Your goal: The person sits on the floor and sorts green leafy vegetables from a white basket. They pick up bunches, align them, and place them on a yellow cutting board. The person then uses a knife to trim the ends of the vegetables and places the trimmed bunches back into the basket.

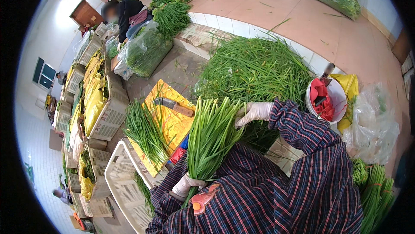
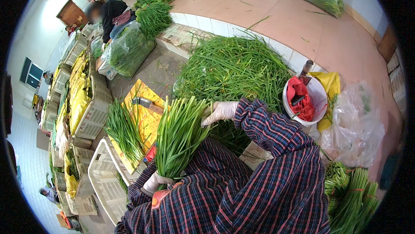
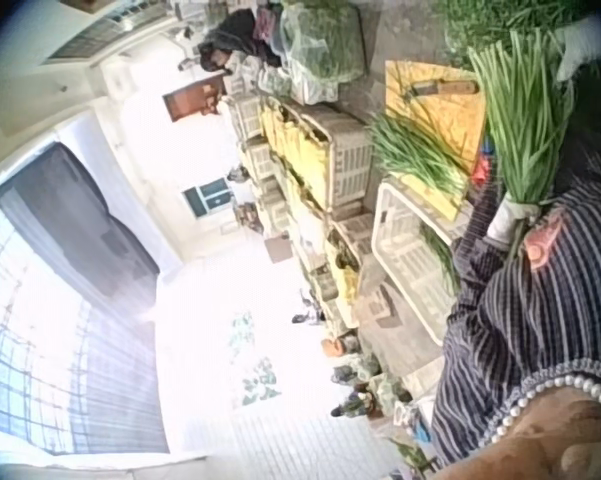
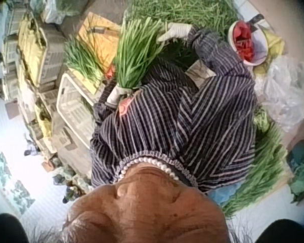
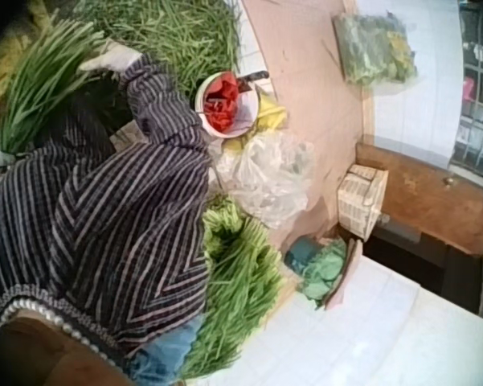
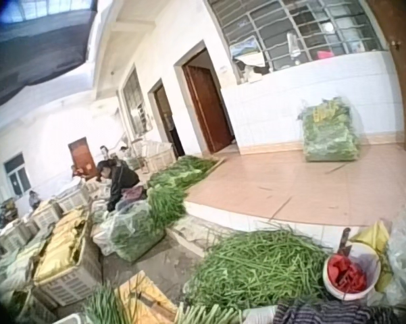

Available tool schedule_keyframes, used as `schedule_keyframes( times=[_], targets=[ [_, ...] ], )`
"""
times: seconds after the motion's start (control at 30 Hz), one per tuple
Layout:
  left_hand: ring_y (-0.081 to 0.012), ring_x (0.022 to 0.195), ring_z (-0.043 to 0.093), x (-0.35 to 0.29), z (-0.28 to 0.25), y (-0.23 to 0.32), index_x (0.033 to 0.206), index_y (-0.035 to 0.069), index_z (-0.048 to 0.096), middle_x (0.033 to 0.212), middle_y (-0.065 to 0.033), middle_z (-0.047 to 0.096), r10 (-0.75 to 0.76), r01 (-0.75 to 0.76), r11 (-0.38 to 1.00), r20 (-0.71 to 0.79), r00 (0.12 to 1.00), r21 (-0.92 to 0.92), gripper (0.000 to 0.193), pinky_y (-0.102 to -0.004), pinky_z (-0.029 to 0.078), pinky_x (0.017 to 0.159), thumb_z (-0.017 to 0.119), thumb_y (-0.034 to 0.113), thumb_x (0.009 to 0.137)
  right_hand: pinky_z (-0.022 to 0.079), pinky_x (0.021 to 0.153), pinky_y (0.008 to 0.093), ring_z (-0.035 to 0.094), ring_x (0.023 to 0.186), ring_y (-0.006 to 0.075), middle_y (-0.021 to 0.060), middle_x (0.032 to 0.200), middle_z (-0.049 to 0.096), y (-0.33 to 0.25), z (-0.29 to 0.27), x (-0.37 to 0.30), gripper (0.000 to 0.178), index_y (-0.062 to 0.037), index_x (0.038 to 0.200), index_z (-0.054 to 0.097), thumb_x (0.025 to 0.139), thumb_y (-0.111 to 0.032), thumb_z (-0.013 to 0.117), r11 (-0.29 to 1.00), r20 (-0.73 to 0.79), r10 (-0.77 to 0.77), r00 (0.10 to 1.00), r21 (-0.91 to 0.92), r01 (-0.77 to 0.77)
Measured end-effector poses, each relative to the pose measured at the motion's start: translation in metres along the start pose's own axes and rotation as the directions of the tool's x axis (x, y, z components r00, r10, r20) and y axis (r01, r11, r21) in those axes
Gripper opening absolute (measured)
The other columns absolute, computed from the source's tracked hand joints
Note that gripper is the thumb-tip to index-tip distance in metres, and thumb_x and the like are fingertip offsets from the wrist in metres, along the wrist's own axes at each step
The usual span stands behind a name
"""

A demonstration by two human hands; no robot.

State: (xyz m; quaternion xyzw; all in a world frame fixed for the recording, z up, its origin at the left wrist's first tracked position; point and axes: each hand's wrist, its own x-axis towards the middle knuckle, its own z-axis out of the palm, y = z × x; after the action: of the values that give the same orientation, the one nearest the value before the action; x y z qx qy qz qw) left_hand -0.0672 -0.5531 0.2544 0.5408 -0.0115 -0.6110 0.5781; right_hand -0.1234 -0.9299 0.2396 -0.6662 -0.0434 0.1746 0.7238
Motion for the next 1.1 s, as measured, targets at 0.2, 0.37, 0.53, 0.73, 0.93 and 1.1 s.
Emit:
schedule_keyframes(
  times=[0.2,0.37,0.53,0.73,0.93,1.1],
  targets=[
    [-0.0153,0.086,0.058,0.004,-0.003,-0.004,0.118,0.001,0.054,0.102,-0.0059,0.061,0.013,-0.013,1.000,0.005,1.000,-0.028,0.053,-0.0269,0.046,0.074,0.059,-0.014,0.067,0.048,0.085,0.0343,0.060,0.093,0.0208,0.0078,0.091,0.063,0.036,-0.006,0.000,0.025,-0.0023,0.081,0.063,0.090,-0.026,0.059,0.871,-0.224,-0.029,0.974,0.473,0.135],
    [-0.0166,0.096,0.057,0.000,-0.008,-0.009,0.122,0.002,0.051,0.112,-0.0060,0.059,-0.004,0.004,1.000,-0.050,0.999,0.005,0.058,-0.0289,0.046,0.083,0.060,-0.015,0.067,0.048,0.086,0.0381,0.060,0.090,0.0222,0.0067,0.080,0.059,0.025,-0.010,0.001,0.028,-0.0060,0.067,0.054,0.090,-0.022,0.055,0.728,-0.475,-0.086,0.876,0.570,0.381],
    [-0.0181,0.105,0.055,-0.001,-0.006,-0.008,0.124,0.002,0.050,0.118,-0.0061,0.058,-0.001,0.002,1.000,-0.032,0.999,0.023,0.061,-0.0311,0.044,0.092,0.062,-0.016,0.067,0.048,0.080,0.0336,0.060,0.084,0.0203,0.0099,0.094,0.063,0.032,-0.087,-0.031,0.025,-0.0024,0.083,0.062,0.092,-0.023,0.050,0.966,-0.862,-0.032,0.506,-0.156,-0.204],
    [-0.0152,0.089,0.060,0.000,-0.002,-0.011,0.118,0.002,0.054,0.105,-0.0058,0.062,0.060,-0.057,0.997,-0.049,0.997,0.057,0.053,-0.0263,0.049,0.078,0.062,-0.014,0.068,0.034,0.102,0.0395,0.045,0.118,0.0261,0.0124,0.121,0.055,-0.021,-0.016,-0.002,0.047,-0.0064,0.103,0.064,0.083,-0.049,0.060,0.755,-0.338,-0.265,0.903,-0.655,-0.023],
    [-0.0172,0.108,0.055,0.005,-0.008,-0.019,0.126,0.004,0.049,0.118,-0.0063,0.058,0.174,-0.166,0.944,-0.001,0.985,0.286,0.062,-0.0310,0.042,0.096,0.063,-0.016,0.069,0.042,0.090,0.0311,0.058,0.099,0.0193,0.0110,0.102,0.066,-0.013,-0.004,0.019,0.045,-0.0036,0.108,0.065,0.080,-0.039,0.068,0.930,-0.083,0.126,0.988,-0.338,-0.147],
    [-0.0160,0.102,0.057,-0.001,-0.008,-0.016,0.125,0.004,0.050,0.116,-0.0055,0.059,0.163,-0.164,0.945,0.030,0.986,0.284,0.060,-0.0294,0.046,0.089,0.064,-0.013,0.069,0.044,0.085,0.0320,0.059,0.093,0.0203,0.0089,0.097,0.066,0.004,-0.001,0.017,0.030,-0.0053,0.102,0.068,0.080,-0.026,0.068,0.953,-0.150,-0.033,0.988,-0.304,-0.014]
  ],
)
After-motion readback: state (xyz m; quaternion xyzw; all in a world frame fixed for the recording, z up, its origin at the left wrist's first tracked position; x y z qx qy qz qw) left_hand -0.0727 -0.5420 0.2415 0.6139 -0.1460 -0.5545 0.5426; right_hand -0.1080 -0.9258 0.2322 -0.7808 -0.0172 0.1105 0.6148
